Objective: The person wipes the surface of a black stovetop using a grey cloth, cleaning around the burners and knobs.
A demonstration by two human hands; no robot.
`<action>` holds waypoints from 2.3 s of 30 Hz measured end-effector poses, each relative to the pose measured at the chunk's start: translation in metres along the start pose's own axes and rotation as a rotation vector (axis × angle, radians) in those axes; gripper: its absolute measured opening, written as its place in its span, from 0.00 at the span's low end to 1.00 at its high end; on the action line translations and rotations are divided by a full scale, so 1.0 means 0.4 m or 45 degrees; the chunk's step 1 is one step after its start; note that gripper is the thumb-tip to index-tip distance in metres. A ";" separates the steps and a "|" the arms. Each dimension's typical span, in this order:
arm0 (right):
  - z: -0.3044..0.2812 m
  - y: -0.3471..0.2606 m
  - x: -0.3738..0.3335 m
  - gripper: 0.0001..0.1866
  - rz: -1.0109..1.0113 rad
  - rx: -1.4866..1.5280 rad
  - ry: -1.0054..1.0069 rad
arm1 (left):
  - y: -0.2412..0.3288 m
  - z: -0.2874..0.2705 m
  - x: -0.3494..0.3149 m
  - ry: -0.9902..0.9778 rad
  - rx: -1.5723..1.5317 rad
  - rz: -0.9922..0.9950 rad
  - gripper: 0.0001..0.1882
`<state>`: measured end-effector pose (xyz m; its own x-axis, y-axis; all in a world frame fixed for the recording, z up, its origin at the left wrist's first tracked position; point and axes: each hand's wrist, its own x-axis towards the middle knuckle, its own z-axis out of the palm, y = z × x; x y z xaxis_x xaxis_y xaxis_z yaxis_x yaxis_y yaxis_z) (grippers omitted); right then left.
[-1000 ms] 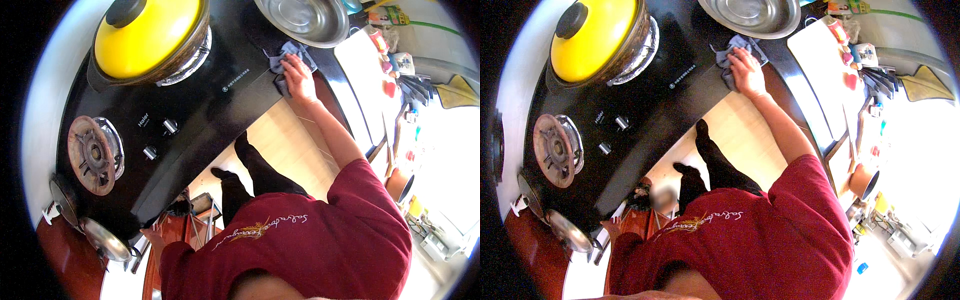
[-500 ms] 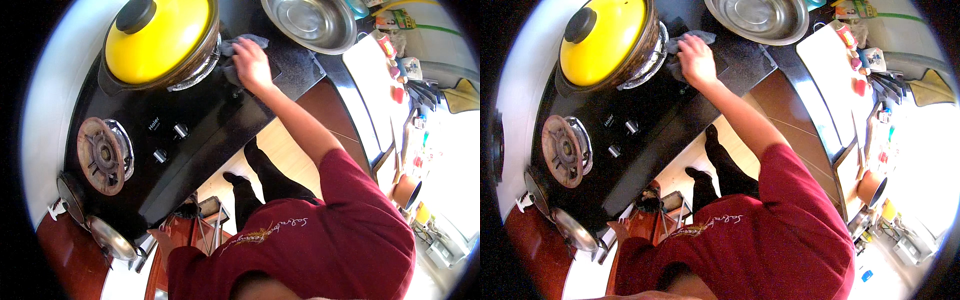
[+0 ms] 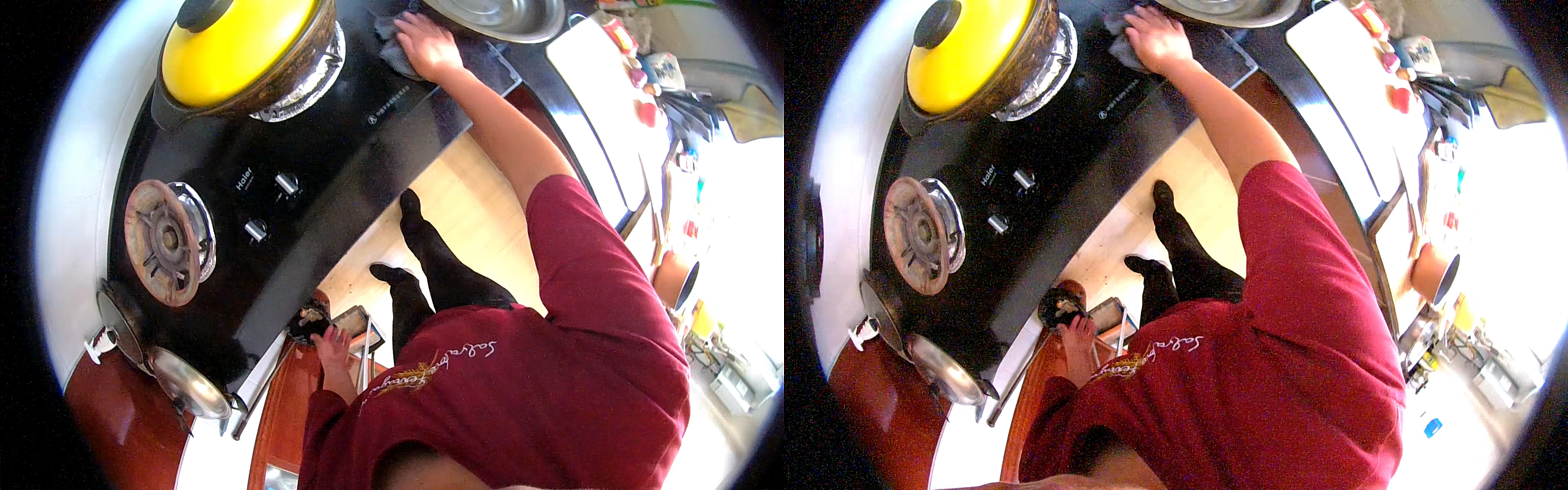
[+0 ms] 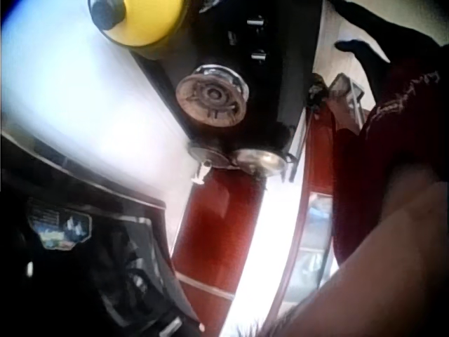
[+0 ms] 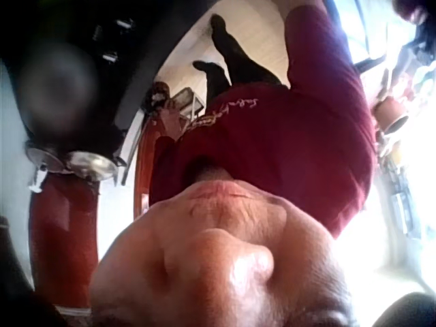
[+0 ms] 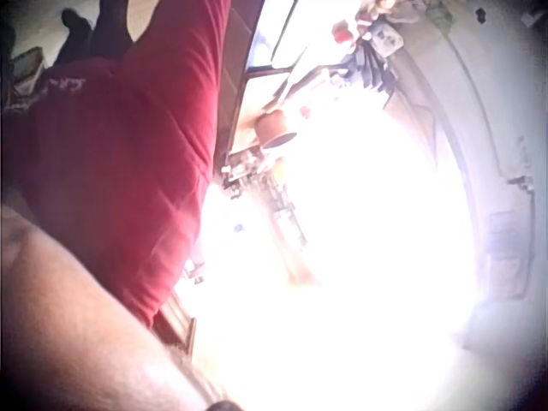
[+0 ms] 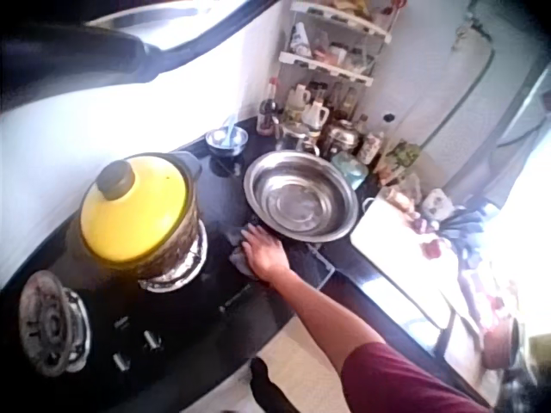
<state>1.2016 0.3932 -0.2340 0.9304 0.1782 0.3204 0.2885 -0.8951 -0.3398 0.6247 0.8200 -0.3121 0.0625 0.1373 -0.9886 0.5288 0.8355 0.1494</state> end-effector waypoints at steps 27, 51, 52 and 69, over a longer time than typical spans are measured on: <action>0.037 -0.909 -0.691 0.12 -0.263 1.077 -0.035 | -0.046 -0.306 -0.186 -0.108 0.708 0.252 0.36; -0.749 0.522 -1.120 0.19 1.055 -0.516 0.568 | -0.207 0.264 -0.112 -0.318 1.033 0.120 0.27; -0.735 0.542 -1.147 0.19 1.082 -0.505 0.479 | -0.209 0.262 -0.097 -0.281 1.069 0.115 0.27; -0.722 0.449 -1.113 0.25 1.073 -0.494 0.516 | -0.218 0.464 -0.178 -0.364 1.154 0.198 0.28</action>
<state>0.7738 0.0350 -0.1821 0.6295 -0.6607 0.4089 -0.5874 -0.7492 -0.3062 0.7313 0.6386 -0.2585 0.3279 -0.0232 -0.9444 0.9427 0.0736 0.3255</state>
